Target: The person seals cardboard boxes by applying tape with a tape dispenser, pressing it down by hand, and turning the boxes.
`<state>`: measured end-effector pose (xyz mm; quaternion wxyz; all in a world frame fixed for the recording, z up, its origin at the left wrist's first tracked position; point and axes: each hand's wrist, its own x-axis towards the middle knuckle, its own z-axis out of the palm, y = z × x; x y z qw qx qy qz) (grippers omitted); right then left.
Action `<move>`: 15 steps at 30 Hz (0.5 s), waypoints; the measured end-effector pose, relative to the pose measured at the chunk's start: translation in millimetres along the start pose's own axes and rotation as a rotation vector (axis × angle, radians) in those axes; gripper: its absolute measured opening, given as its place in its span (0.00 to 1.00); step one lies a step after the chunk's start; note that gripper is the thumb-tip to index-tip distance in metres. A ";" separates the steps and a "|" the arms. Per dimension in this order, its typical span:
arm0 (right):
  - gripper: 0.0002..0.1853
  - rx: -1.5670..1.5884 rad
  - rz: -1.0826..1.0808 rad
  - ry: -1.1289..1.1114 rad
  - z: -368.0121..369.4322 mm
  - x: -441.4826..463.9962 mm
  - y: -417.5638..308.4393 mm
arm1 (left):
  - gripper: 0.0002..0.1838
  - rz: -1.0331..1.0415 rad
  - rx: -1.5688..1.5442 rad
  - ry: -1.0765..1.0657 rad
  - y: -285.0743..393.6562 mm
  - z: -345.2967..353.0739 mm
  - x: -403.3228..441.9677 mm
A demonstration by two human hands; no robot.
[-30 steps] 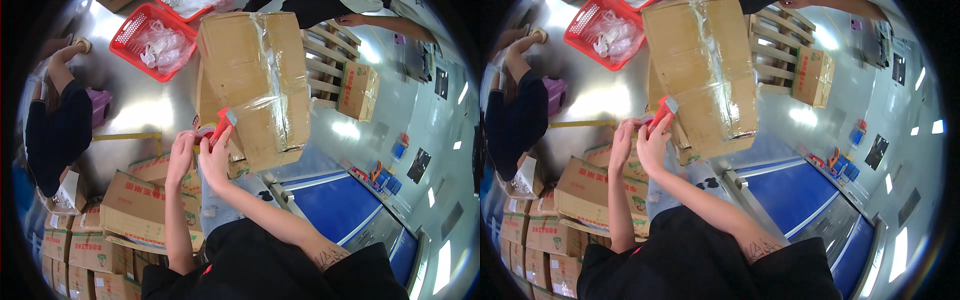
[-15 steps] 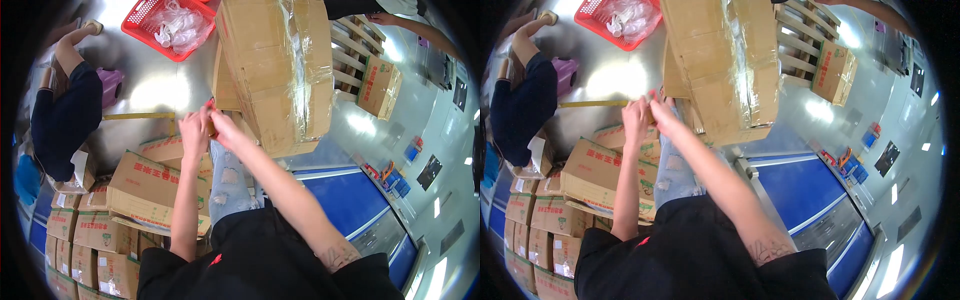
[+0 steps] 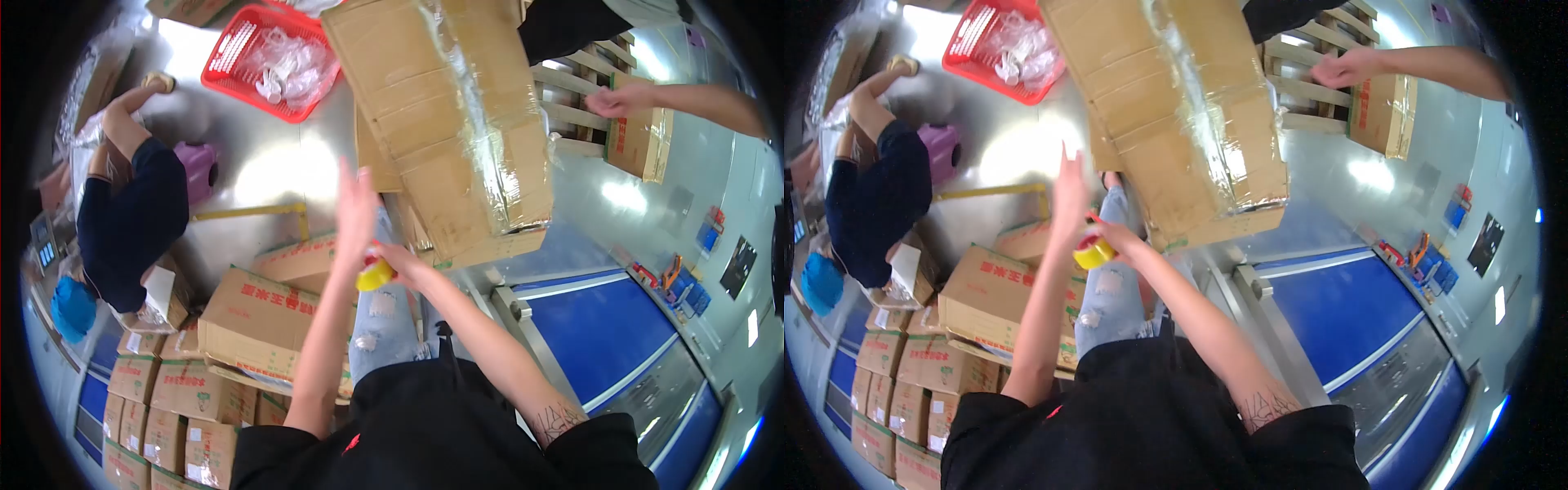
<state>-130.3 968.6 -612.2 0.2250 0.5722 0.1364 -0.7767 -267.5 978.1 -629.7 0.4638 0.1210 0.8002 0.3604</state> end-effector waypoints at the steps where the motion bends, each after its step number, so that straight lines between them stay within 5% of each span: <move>1: 0.19 0.032 0.009 0.028 -14.4 -15.2 7.4 | 0.44 0.003 -0.035 -0.012 8.4 43.6 10.8; 3: 0.22 0.205 -0.025 0.008 -63.4 13.3 64.5 | 0.45 0.109 -0.063 0.089 13.3 108.7 27.9; 5: 0.23 0.313 -0.052 0.035 -86.9 -5.1 91.5 | 0.45 -0.022 -0.013 0.492 26.3 152.7 25.4; 9: 0.27 0.561 -0.128 0.021 -148.9 -11.5 154.7 | 0.41 0.014 -0.383 0.167 -15.3 150.3 4.6; 13: 0.26 0.667 -0.330 0.020 -203.9 2.8 226.6 | 0.37 0.183 -0.242 0.165 -57.6 149.0 -0.8; 15: 0.28 0.685 -0.313 0.182 -227.9 -1.1 260.2 | 0.34 0.127 0.122 0.106 -89.9 117.7 30.7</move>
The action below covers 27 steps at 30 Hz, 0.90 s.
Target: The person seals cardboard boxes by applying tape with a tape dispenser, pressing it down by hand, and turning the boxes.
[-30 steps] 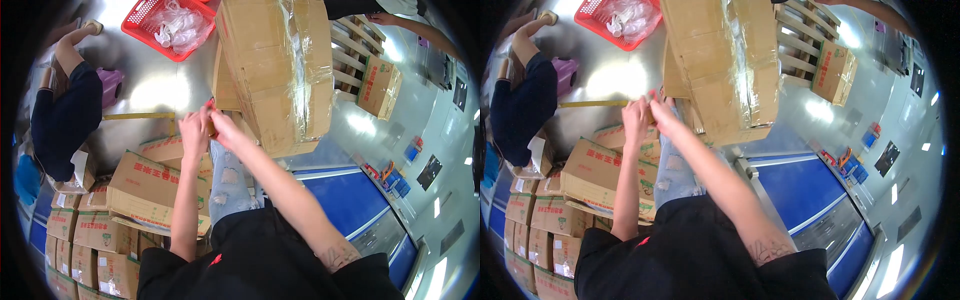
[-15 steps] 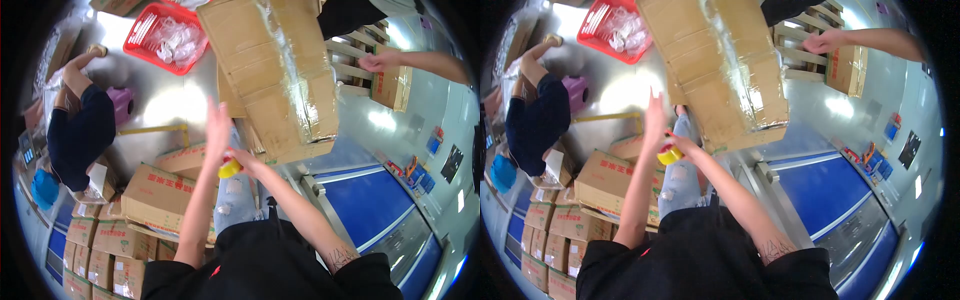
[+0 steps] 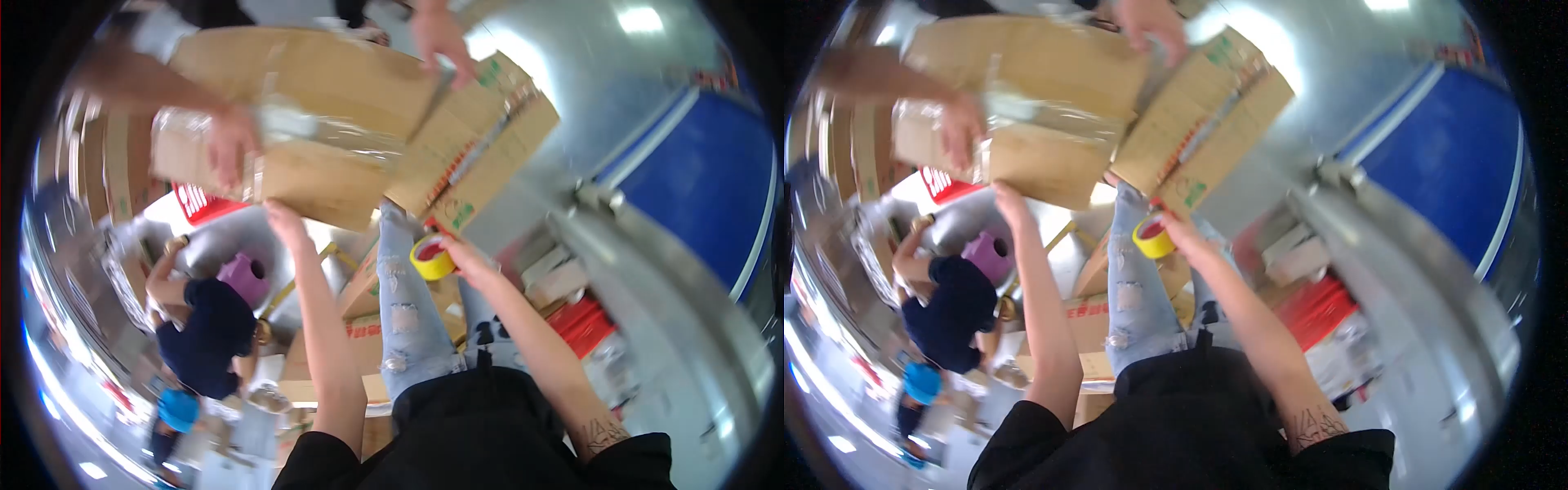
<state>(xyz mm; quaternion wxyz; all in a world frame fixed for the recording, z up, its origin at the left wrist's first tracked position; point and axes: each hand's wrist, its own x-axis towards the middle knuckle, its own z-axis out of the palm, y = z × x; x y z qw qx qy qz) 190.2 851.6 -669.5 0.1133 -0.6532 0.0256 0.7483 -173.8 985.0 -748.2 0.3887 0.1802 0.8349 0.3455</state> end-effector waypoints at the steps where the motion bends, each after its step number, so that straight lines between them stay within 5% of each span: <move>1: 0.29 -0.052 -0.091 0.102 -25.8 16.2 22.1 | 0.29 0.183 0.374 0.143 29.1 -1.7 -29.8; 2: 0.29 -0.047 -0.137 0.149 -43.2 23.1 32.7 | 0.29 0.422 0.755 0.448 53.0 12.1 -62.0; 4: 0.29 0.009 -0.183 0.177 -55.2 19.3 40.6 | 0.33 1.084 0.758 0.108 69.4 13.8 -74.5; 6: 0.28 0.064 -0.191 0.200 -98.6 45.0 74.8 | 0.42 1.089 0.860 -0.229 58.4 57.3 -103.3; 7: 0.28 0.194 -0.202 0.195 -104.3 40.9 82.8 | 0.50 1.110 1.082 -0.164 45.7 72.6 -108.8; 11: 0.32 0.495 -0.227 0.237 -156.4 51.0 122.0 | 0.64 1.183 1.125 -0.085 44.7 87.8 -123.1; 15: 0.35 0.502 -0.201 0.260 -199.5 33.9 135.3 | 0.72 1.214 1.241 -0.192 53.4 78.6 -132.4; 27: 0.35 0.350 -0.147 0.343 -258.8 43.3 162.3 | 0.77 1.185 1.398 -0.394 73.0 67.5 -137.0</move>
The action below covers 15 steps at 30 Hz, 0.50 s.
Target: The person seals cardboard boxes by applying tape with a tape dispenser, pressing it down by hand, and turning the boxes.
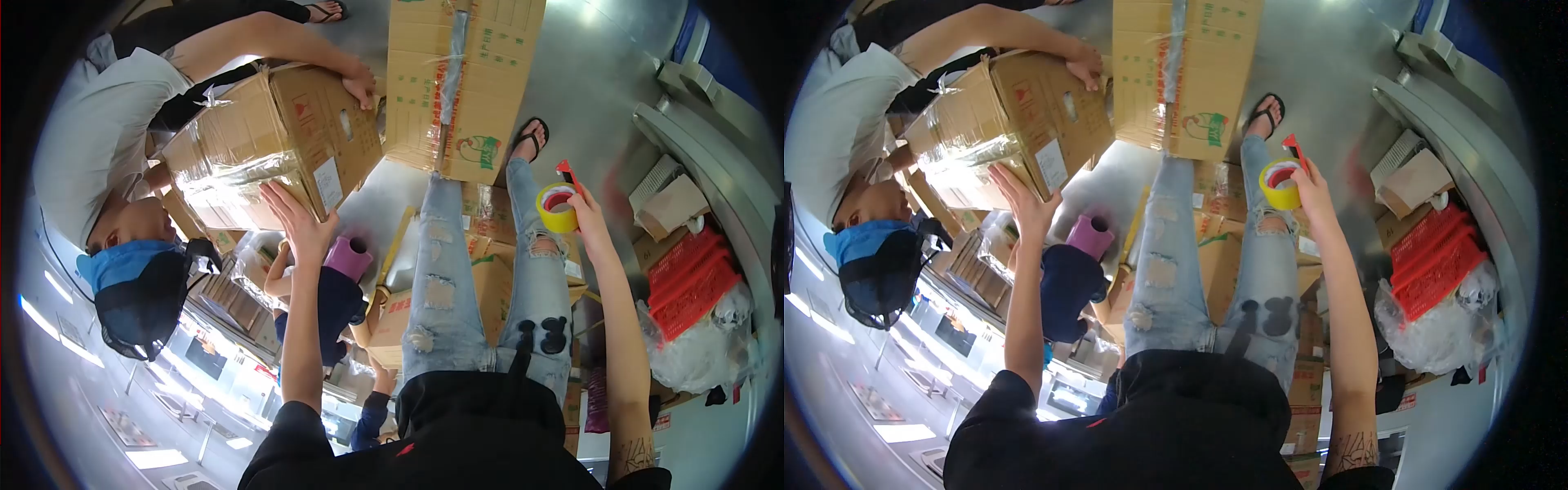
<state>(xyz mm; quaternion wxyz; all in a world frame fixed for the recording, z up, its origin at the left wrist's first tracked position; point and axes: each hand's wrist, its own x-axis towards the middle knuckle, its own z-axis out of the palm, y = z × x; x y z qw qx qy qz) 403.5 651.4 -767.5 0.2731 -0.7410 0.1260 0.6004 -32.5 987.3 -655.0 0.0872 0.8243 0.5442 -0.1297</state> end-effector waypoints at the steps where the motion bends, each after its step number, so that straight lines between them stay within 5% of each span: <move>1: 0.36 -0.010 -0.015 0.011 2.7 0.0 -2.3 | 0.77 -0.003 0.002 0.000 -0.4 0.9 0.2; 15: 0.37 -0.149 -0.177 -0.066 52.8 6.8 -39.2 | 0.67 -0.089 -0.034 0.248 23.7 13.2 9.0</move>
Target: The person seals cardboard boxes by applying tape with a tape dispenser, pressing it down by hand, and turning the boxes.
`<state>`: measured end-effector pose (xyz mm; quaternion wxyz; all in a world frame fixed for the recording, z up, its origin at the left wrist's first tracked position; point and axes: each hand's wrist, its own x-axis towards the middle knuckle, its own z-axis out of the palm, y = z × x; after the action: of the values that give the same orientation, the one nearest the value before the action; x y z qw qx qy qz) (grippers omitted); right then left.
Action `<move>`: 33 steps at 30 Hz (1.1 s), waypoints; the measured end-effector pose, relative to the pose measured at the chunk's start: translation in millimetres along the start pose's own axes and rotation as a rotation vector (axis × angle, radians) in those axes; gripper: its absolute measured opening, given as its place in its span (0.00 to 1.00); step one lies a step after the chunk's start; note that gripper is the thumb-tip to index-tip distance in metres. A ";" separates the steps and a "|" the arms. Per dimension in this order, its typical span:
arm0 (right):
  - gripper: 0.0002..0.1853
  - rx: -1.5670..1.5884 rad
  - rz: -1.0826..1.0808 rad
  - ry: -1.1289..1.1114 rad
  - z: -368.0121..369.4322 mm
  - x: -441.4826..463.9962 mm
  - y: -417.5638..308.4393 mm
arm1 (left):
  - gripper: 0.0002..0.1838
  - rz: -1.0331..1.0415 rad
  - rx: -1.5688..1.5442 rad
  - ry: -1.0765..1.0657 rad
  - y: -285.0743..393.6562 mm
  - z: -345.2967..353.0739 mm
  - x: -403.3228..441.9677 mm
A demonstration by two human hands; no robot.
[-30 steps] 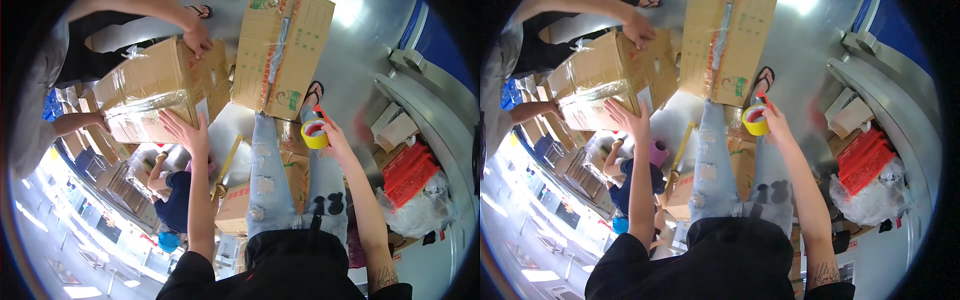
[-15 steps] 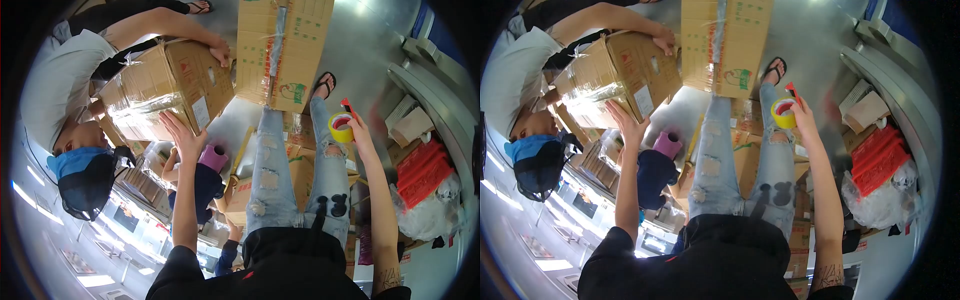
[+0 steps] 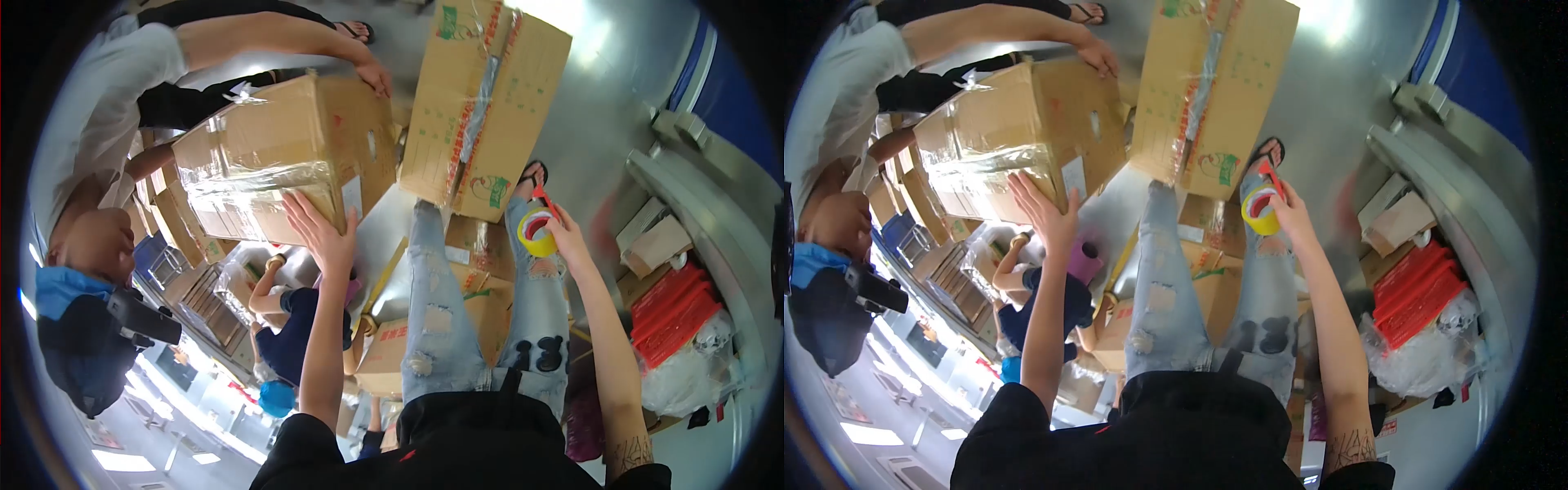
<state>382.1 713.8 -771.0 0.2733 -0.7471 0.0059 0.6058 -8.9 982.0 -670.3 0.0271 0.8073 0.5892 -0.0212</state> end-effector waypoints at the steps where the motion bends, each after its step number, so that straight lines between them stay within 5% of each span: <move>1: 0.38 0.012 -0.030 -0.008 -1.0 -0.3 -7.0 | 0.66 -0.010 -0.019 -0.014 3.3 -3.7 0.4; 6: 0.39 0.084 -0.161 -0.042 0.0 -0.5 -43.9 | 0.59 -0.003 -0.067 -0.003 14.8 -41.4 -4.8; 8: 0.38 -0.066 -0.665 0.038 4.1 65.2 6.9 | 0.55 0.018 -0.145 0.005 3.9 -77.3 -11.8; 9: 0.36 0.024 -0.420 -0.139 12.4 10.9 -49.1 | 0.51 0.072 -0.207 -0.041 0.6 -97.6 -14.3; 10: 0.35 -0.093 -0.495 -0.082 11.0 24.8 -40.3 | 0.51 0.049 -0.213 0.034 -5.8 -122.2 -14.9; 12: 0.34 -0.302 -0.490 0.012 14.6 -21.2 -69.7 | 0.44 0.076 -0.499 -0.206 -34.9 -174.5 -29.0; 15: 0.36 -0.299 -0.518 -0.192 27.6 -96.4 -116.2 | 0.36 -0.275 -0.613 0.133 -101.6 -184.1 -59.7; 16: 0.36 -0.314 -0.444 -0.248 34.0 -117.5 -130.2 | 0.33 -0.229 -0.423 0.307 -137.2 -167.9 -74.2; 19: 0.33 -0.274 -0.425 -0.284 80.0 -172.3 -160.7 | 0.27 -0.609 -0.621 0.379 -200.4 -273.1 -90.7; 21: 0.29 -0.082 -0.396 0.030 98.5 -180.8 -165.0 | 0.23 -0.621 -0.497 0.580 -258.7 -252.7 -90.1; 26: 0.34 -0.072 -0.195 0.128 149.6 -196.1 -256.4 | 0.24 -0.843 -0.433 0.858 -358.6 -252.6 -26.9; 28: 0.37 -0.181 -0.090 0.565 211.6 -218.5 -307.3 | 0.19 -0.797 -0.350 0.986 -410.0 -240.9 4.0; 30: 0.37 -0.174 -0.250 0.507 237.1 -210.8 -335.2 | 0.14 -0.874 -0.558 0.817 -425.7 -211.1 22.5; 32: 0.38 -0.591 -0.594 0.818 235.2 -140.2 -348.7 | 0.10 -0.909 -0.739 0.611 -439.1 -192.3 42.2; 33: 0.36 -0.555 -0.609 0.940 265.5 -149.8 -351.8 | 0.08 -0.938 -0.723 0.707 -437.7 -194.1 38.6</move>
<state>222.4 1075.1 -524.6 0.1974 -0.9452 -0.2452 0.0863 -413.5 1165.2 -487.4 0.0890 0.3656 0.8198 0.4317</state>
